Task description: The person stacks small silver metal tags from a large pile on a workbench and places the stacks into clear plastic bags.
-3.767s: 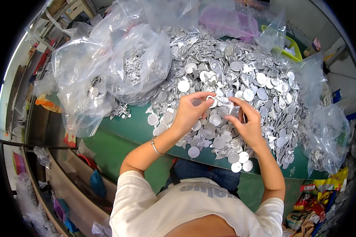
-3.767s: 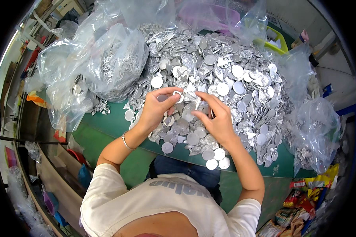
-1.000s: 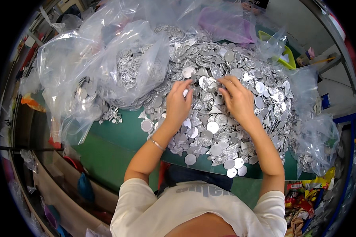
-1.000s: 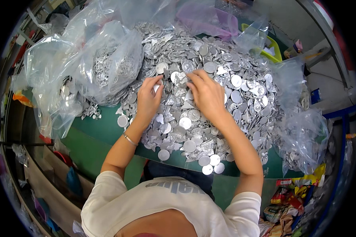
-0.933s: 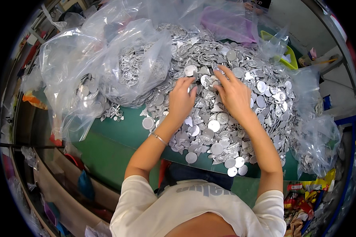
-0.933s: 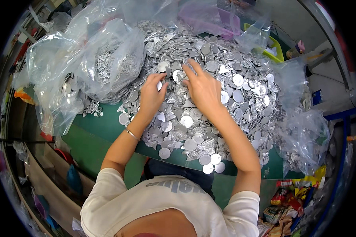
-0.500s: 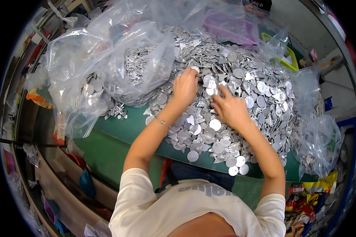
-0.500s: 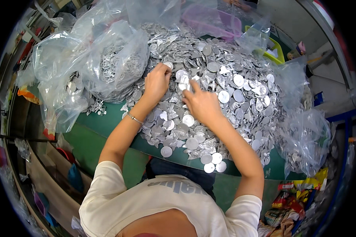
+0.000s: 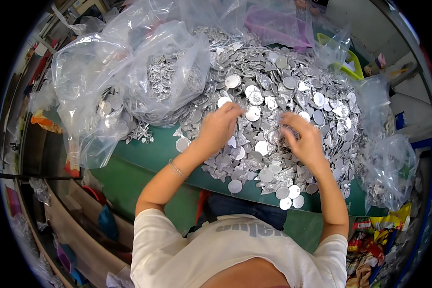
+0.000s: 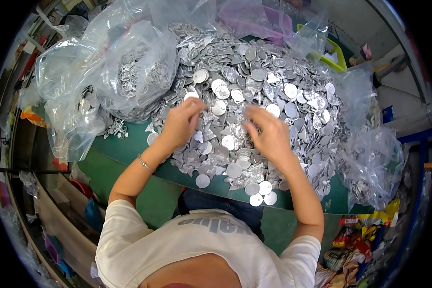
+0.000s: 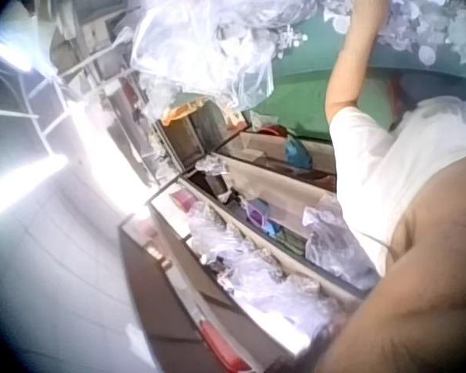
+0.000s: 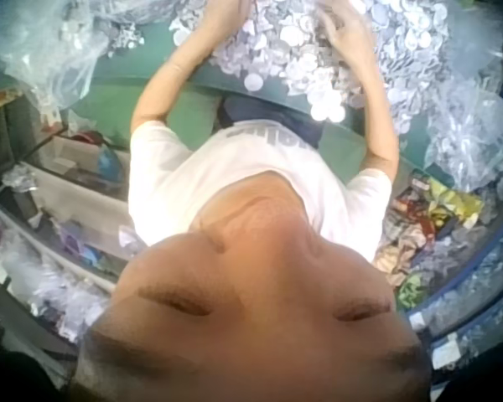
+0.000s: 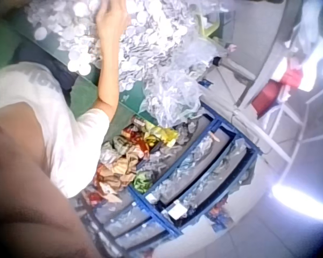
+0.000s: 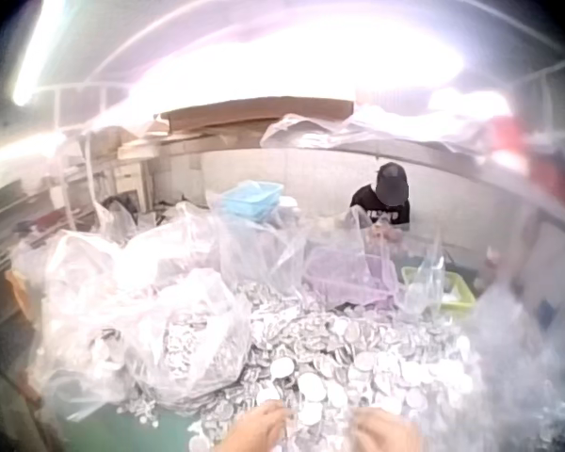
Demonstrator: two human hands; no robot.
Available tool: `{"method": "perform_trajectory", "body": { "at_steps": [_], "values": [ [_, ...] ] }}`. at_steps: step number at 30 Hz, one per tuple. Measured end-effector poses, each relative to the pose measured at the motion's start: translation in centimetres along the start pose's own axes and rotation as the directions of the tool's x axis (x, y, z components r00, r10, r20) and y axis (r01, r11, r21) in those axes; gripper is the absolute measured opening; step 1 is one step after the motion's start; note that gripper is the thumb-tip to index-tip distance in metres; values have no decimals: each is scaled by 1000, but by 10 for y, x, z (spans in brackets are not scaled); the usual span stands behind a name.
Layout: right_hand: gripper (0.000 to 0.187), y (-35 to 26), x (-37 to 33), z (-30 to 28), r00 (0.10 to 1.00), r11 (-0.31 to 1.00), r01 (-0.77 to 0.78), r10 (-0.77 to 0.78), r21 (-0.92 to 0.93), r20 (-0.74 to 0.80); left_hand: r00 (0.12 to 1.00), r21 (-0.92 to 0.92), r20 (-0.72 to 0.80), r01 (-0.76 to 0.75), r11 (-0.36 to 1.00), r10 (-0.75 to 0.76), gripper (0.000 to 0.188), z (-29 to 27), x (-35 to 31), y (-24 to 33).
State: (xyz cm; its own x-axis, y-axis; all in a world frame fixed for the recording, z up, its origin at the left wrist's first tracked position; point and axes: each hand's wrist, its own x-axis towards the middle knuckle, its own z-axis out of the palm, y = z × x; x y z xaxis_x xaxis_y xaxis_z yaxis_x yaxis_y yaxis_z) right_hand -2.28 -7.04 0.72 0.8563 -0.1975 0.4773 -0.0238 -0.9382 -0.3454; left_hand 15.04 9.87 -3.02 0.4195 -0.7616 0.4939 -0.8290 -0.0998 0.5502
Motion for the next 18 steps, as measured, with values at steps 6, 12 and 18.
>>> {"method": "perform_trajectory", "body": {
  "at_steps": [6,12,18],
  "values": [
    [20,-3,80,38,996,959,-75,62,-273,-58,990,120,-81,121,985,-112,34,18,68,-1],
    [22,25,87,44,961,915,-186,93,-359,-261,992,163,-125,23,986,-2,27,27,90,-34],
    [20,26,67,-1,926,871,-340,245,-354,-286,962,58,-268,67,996,-49,14,18,83,-46]
  ]
}}
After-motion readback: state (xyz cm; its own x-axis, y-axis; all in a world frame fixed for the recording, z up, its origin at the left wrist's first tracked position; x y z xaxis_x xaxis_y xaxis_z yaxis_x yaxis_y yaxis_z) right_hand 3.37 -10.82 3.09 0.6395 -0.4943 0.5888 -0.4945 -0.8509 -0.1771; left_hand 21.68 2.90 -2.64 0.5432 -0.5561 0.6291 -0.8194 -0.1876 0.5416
